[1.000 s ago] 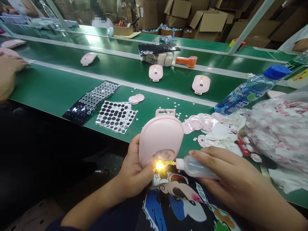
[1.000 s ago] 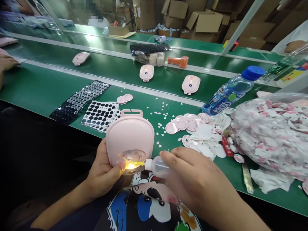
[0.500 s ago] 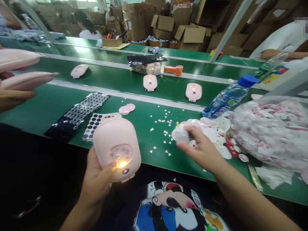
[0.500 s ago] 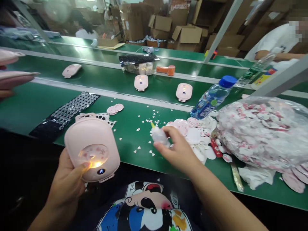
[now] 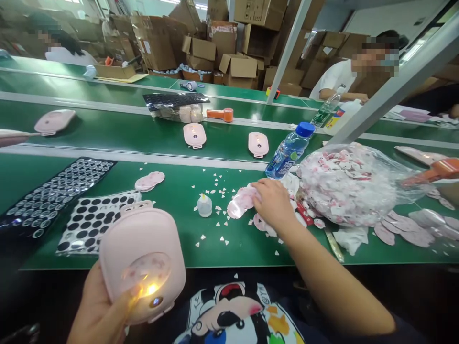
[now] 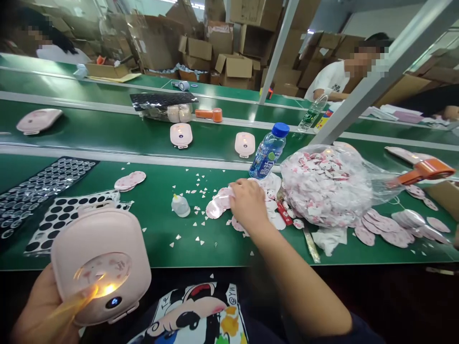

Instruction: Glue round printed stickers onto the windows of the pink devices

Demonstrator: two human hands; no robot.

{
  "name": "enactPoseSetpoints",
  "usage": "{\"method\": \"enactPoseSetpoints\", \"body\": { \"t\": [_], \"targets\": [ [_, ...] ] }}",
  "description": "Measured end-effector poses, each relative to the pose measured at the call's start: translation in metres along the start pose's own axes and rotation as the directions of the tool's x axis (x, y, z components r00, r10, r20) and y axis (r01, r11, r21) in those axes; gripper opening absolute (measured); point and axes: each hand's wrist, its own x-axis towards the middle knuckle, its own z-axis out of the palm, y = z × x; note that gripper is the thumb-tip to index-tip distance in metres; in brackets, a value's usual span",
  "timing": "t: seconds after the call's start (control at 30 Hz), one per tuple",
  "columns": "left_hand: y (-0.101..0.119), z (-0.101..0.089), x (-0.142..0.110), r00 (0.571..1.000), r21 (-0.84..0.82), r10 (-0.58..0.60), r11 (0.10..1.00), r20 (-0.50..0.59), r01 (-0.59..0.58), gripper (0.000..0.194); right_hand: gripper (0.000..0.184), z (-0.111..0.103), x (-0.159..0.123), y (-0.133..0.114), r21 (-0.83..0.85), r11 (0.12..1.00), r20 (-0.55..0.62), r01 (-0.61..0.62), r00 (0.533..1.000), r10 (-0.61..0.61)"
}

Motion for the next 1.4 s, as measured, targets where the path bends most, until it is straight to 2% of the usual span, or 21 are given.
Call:
{"method": "enactPoseSetpoints", "body": {
  "t": [0.07,0.13,0.2,0.3,0.37,0.43,0.47,0.5,0.57,0.63,0.7,0.77,0.83,0.93,1.0,1.13,1.23,1.4],
  "targets": [
    [-0.002,0.005,0.002,0.999,0.001,-0.027,1.000,0.021,0.027,0.090,0.024,-0.006,-0.003,0.020,-0.088,0.992,-0.046,-0.090,0.995,0.087],
    [-0.002,0.012,0.001,0.998,-0.021,-0.033,0.999,0.056,0.034,0.090,0.018,-0.008,-0.007,0.031,-0.126,0.984,-0.088,-0.127,0.989,0.117],
    [0.000,0.018,-0.002,0.997,-0.057,-0.026,0.998,0.079,0.031,0.090,0.014,-0.010,-0.011,0.037,-0.117,0.988,-0.118,-0.104,0.989,0.090],
    [0.003,0.025,-0.010,0.994,-0.109,-0.009,0.994,0.112,0.022,0.086,0.018,-0.018,-0.014,0.039,-0.064,0.998,-0.148,-0.022,0.989,0.012],
    [0.003,0.026,-0.013,0.990,-0.137,0.012,0.991,0.139,0.007,0.079,0.020,-0.026,-0.016,0.035,-0.057,0.998,-0.212,0.008,0.977,-0.020],
    [0.001,0.025,-0.015,0.984,-0.158,0.035,0.987,0.177,-0.006,0.074,0.020,-0.037,-0.022,0.021,-0.028,0.997,-0.282,0.069,0.957,-0.074],
    [-0.001,0.024,-0.016,0.979,-0.166,0.043,0.986,0.198,-0.010,0.074,0.019,-0.042,-0.026,0.010,0.028,0.990,-0.274,0.135,0.954,-0.122],
    [-0.004,0.024,-0.017,0.974,-0.177,0.052,0.984,0.222,-0.012,0.075,0.017,-0.046,-0.032,-0.004,0.116,0.970,-0.235,0.215,0.954,-0.184],
    [-0.010,0.024,-0.021,0.955,-0.212,0.075,0.977,0.288,-0.013,0.075,0.018,-0.053,-0.046,-0.036,0.368,0.867,-0.057,0.335,0.939,-0.339],
    [-0.016,0.026,-0.026,0.924,-0.251,0.103,0.968,0.369,-0.007,0.072,0.022,-0.054,-0.059,-0.067,0.531,0.785,0.069,0.319,0.907,-0.415],
    [-0.020,0.029,-0.032,0.883,-0.269,0.113,0.963,0.455,0.015,0.071,0.016,-0.048,-0.068,-0.091,0.579,0.760,0.119,0.296,0.891,-0.438],
    [-0.022,0.031,-0.037,0.853,-0.269,0.117,0.963,0.508,0.028,0.072,0.006,-0.041,-0.073,-0.103,0.547,0.770,0.101,0.329,0.887,-0.451],
    [-0.022,0.033,-0.040,0.839,-0.262,0.124,0.965,0.529,0.022,0.070,0.004,-0.034,-0.076,-0.106,0.462,0.797,0.028,0.388,0.892,-0.451],
    [-0.022,0.034,-0.040,0.837,-0.259,0.145,0.966,0.527,-0.004,0.065,0.016,-0.031,-0.081,-0.104,0.363,0.818,-0.104,0.446,0.892,-0.441],
    [-0.022,0.034,-0.040,0.836,-0.251,0.140,0.968,0.530,-0.003,0.061,0.019,-0.032,-0.085,-0.103,0.359,0.800,-0.137,0.480,0.875,-0.464],
    [-0.023,0.035,-0.040,0.842,-0.202,0.100,0.979,0.530,0.011,0.056,0.011,-0.035,-0.089,-0.102,0.337,0.774,-0.114,0.536,0.839,-0.532],
    [-0.023,0.035,-0.042,0.864,-0.151,0.080,0.989,0.497,-0.005,0.059,0.012,-0.037,-0.091,-0.101,0.301,0.773,-0.086,0.559,0.823,-0.562],
    [-0.022,0.035,-0.045,0.882,-0.101,0.043,0.995,0.469,0.005,0.062,0.014,-0.039,-0.095,-0.100,0.290,0.776,-0.081,0.560,0.822,-0.563]
  ]
}}
